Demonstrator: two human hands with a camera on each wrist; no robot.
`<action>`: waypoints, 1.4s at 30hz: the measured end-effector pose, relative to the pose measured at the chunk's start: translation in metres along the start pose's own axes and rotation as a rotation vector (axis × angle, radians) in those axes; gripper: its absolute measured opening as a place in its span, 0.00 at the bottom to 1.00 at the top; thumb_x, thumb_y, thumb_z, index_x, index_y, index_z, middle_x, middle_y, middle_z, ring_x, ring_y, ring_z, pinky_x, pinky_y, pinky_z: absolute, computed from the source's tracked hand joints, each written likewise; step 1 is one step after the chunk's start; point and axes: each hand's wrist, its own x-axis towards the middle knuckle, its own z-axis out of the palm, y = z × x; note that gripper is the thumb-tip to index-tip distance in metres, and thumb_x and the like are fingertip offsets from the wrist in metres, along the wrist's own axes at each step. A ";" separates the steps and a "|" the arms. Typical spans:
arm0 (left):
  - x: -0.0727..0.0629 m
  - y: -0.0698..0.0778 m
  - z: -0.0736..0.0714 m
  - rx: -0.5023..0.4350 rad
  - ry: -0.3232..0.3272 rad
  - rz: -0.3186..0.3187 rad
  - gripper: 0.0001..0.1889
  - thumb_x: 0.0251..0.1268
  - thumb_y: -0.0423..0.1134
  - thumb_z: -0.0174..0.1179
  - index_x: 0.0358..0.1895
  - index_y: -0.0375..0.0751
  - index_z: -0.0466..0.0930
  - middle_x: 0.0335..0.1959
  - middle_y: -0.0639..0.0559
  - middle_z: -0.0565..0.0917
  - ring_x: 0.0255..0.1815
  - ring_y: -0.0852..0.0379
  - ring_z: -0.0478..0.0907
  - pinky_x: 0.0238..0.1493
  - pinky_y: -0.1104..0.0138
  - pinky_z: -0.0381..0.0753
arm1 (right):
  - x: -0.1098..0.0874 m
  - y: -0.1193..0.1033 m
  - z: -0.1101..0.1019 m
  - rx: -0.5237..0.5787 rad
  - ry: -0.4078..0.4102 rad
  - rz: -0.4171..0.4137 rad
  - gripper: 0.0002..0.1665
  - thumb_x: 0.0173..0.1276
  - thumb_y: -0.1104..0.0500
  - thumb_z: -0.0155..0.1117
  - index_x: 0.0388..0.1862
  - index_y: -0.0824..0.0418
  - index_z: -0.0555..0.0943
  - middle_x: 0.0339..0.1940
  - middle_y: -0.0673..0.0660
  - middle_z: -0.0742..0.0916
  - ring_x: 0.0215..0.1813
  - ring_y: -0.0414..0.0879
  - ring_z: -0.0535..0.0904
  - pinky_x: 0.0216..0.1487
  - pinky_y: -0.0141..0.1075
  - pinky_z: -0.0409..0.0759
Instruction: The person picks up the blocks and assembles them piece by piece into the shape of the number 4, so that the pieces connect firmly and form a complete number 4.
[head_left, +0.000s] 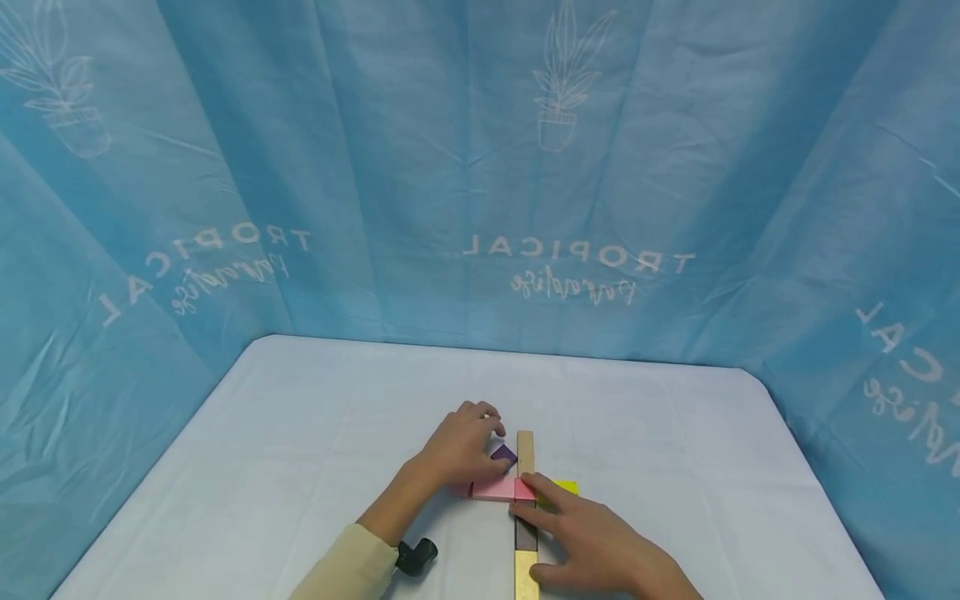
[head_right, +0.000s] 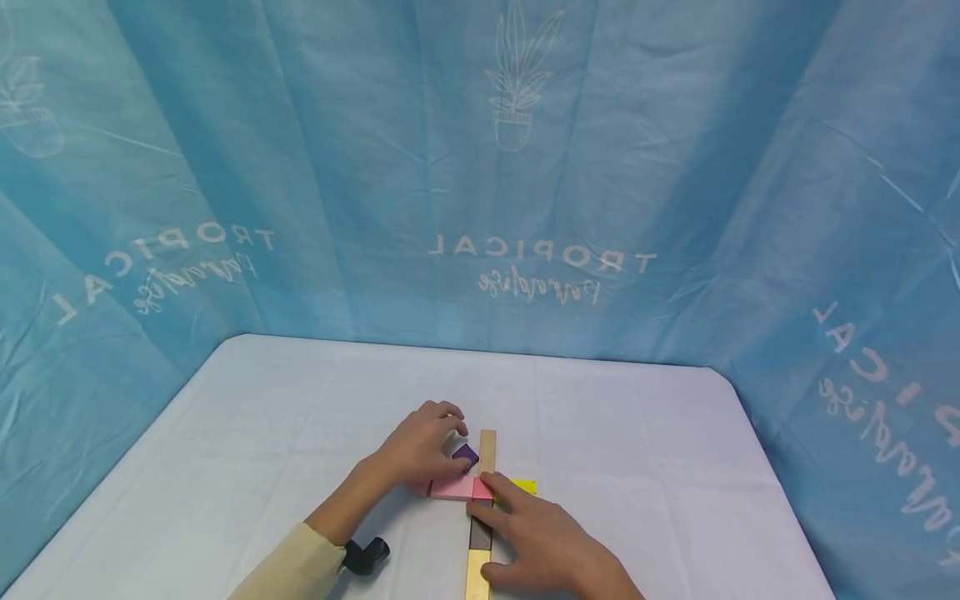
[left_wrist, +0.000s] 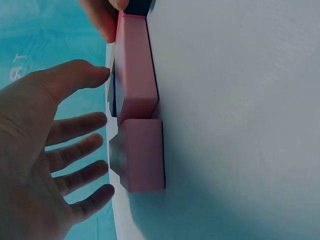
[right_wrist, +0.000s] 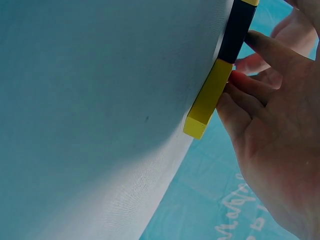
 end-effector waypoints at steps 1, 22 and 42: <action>0.000 0.001 0.001 0.008 -0.006 -0.003 0.20 0.50 0.61 0.65 0.43 0.55 0.84 0.56 0.56 0.76 0.58 0.53 0.69 0.56 0.55 0.72 | 0.000 0.000 0.000 0.000 -0.001 -0.001 0.39 0.61 0.29 0.56 0.71 0.35 0.66 0.76 0.49 0.58 0.58 0.45 0.73 0.46 0.47 0.79; 0.003 0.001 0.010 -0.090 0.031 -0.057 0.14 0.48 0.56 0.67 0.33 0.52 0.84 0.53 0.54 0.78 0.56 0.52 0.71 0.55 0.51 0.71 | -0.001 -0.001 -0.001 0.027 -0.003 0.002 0.39 0.61 0.30 0.57 0.71 0.35 0.65 0.76 0.49 0.58 0.59 0.44 0.72 0.46 0.47 0.79; 0.011 -0.009 0.002 -0.281 0.181 -0.147 0.18 0.57 0.51 0.63 0.46 0.45 0.81 0.38 0.54 0.81 0.38 0.57 0.73 0.38 0.63 0.76 | 0.001 -0.004 -0.002 0.025 -0.030 0.044 0.40 0.59 0.28 0.58 0.70 0.33 0.65 0.76 0.46 0.57 0.57 0.44 0.73 0.47 0.47 0.79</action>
